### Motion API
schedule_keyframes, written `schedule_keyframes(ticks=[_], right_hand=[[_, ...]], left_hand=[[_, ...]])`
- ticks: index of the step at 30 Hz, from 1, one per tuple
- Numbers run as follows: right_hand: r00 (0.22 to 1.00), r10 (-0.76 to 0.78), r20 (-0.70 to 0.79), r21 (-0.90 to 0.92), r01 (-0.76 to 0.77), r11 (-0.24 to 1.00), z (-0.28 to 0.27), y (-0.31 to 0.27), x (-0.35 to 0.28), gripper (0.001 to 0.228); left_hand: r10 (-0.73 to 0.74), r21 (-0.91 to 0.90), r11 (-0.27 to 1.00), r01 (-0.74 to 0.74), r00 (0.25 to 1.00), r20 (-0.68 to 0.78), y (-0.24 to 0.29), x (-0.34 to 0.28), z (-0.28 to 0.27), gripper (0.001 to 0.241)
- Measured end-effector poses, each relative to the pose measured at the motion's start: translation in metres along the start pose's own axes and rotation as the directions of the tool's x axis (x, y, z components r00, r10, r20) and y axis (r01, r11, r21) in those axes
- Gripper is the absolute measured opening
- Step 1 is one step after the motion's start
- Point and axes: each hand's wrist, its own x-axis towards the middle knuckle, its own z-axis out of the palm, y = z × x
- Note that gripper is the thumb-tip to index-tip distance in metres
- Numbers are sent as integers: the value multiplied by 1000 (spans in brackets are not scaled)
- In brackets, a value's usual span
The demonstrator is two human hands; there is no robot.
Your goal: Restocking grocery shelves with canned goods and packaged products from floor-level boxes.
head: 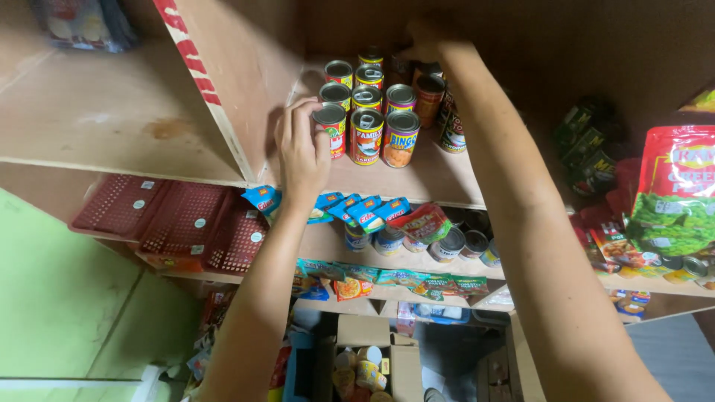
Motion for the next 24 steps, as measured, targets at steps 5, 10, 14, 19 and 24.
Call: schedule_keyframes(ticks=[5,10,14,19,24], right_hand=[[998,-42,39,67,40,997,-29,-22,-30,52],[982,-124,146,245,86,966,-47,-32,-54,48],[966,-165,198,342,90,936,-51,-33,-64,51],[971,-171,165,334,108,936,-50,-35,-71,53],[970,-226,87,325,187,927,-45,-27,-79,51]], left_hand=[[2,17,1000,-1,1000,-12,-2,-1,2,34],[-11,9,1000,11,1000,-16,-1,-2,1,33],[-1,28,1000,1,1000,-20,1,-1,1,33],[-8,13,1000,8,1000,2,-2,-1,2,33],[15,5,1000,-15,1000,14,2,0,0,32]])
